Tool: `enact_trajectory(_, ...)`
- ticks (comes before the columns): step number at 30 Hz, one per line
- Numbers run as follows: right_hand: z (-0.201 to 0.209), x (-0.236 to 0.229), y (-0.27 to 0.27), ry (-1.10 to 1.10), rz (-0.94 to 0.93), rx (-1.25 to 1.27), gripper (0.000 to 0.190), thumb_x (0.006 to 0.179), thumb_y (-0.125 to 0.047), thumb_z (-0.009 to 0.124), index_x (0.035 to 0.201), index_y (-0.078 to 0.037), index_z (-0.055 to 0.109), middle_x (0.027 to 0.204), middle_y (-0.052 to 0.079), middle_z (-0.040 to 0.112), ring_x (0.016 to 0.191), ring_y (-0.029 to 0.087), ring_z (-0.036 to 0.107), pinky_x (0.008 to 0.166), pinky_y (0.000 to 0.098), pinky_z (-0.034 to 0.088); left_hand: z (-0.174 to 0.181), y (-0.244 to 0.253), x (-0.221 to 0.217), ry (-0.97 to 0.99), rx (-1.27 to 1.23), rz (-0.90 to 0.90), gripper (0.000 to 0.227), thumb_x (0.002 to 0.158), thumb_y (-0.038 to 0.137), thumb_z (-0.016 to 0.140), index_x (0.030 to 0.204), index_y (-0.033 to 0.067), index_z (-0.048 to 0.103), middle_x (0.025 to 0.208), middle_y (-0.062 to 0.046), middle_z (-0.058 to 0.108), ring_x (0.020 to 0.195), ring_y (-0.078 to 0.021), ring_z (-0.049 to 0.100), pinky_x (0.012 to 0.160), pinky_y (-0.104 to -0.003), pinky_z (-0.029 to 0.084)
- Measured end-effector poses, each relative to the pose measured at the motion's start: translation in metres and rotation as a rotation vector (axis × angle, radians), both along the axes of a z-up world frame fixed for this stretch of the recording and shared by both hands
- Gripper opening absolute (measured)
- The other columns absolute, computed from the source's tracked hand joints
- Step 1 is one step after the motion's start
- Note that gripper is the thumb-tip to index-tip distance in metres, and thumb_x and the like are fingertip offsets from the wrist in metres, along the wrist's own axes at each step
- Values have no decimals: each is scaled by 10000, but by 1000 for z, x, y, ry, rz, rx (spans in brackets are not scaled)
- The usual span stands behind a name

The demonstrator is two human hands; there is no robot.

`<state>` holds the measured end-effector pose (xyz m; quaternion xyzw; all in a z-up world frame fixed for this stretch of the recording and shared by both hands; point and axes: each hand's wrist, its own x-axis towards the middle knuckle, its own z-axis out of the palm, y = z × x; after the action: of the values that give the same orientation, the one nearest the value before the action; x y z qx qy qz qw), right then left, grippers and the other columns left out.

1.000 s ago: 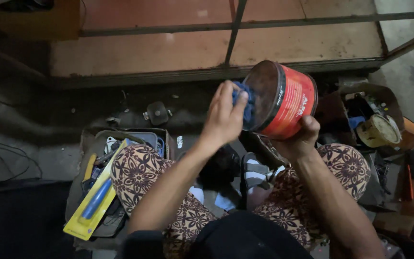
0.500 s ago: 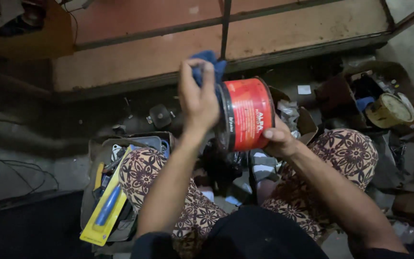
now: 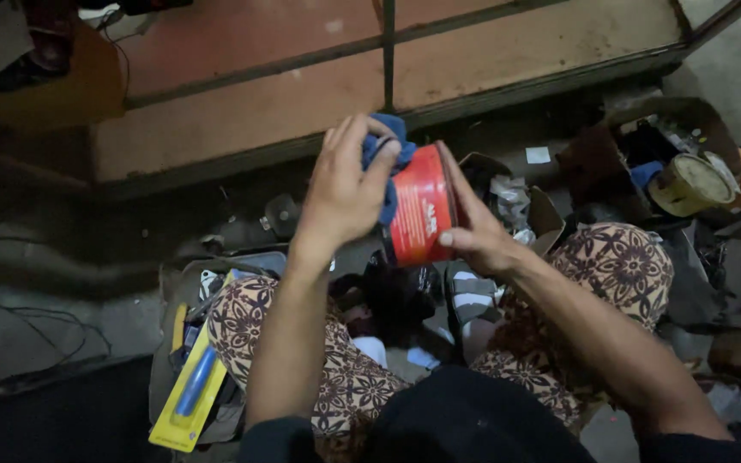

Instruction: Cleaning a red plastic container with a blue cloth in a workshop setting.

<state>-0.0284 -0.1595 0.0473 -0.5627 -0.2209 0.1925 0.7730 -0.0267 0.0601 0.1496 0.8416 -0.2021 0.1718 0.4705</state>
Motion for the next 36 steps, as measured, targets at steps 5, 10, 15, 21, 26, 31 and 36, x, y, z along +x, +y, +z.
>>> enact_trajectory(5,-4,-8,-4,-36,108,-21,1324,620,-328,847,1673,-204,54,1708,178,168,1515,301,247,1225,506,239,-44,21,30,399,-80,42,192,969,201,650,1092,53,655,1014,-242,683,1048,-454,647,909,-517,473)
enact_trajectory(10,-8,-13,-4,35,167,132,1348,598,-366,822,1667,-175,24,1629,259,313,1418,378,432,1133,572,406,-121,24,59,599,-349,48,207,920,245,717,1057,89,720,984,-95,718,991,-223,657,921,-371,493)
enact_trajectory(15,-97,13,-34,345,-85,534,873,662,-234,659,1477,1,452,1167,329,669,959,488,725,734,664,611,-205,0,57,973,-954,167,340,918,235,661,1238,125,683,1013,-113,702,919,-288,686,889,-455,551)
enact_trajectory(21,-167,61,-78,375,-264,481,773,762,-378,619,1468,-78,522,1150,211,714,874,367,747,762,559,641,-214,-38,26,1360,-1208,-40,180,768,374,714,733,200,685,678,-47,686,658,-227,705,605,-312,565)
enact_trajectory(26,9,25,-31,51,-300,240,1014,746,-357,758,1600,-182,240,1311,139,590,990,215,631,723,334,543,-143,-67,-6,1378,-1298,-20,286,809,340,693,609,166,584,528,-37,601,461,-182,635,405,-229,466)
enact_trajectory(31,-2,35,-33,-270,-317,-18,1164,798,-371,818,1676,-264,61,1622,114,337,1415,225,395,1237,435,362,-109,-62,-29,1363,-1423,-177,347,806,258,609,513,171,445,433,-64,447,316,-181,460,322,-241,364)
enact_trajectory(36,-23,42,-35,-265,-388,-98,1181,787,-275,850,1679,-231,77,1703,244,154,1557,396,213,1253,560,262,-67,-41,-50,606,-1732,-422,419,1134,323,315,1157,-7,572,1051,-179,671,1049,-261,587,1058,-293,420)
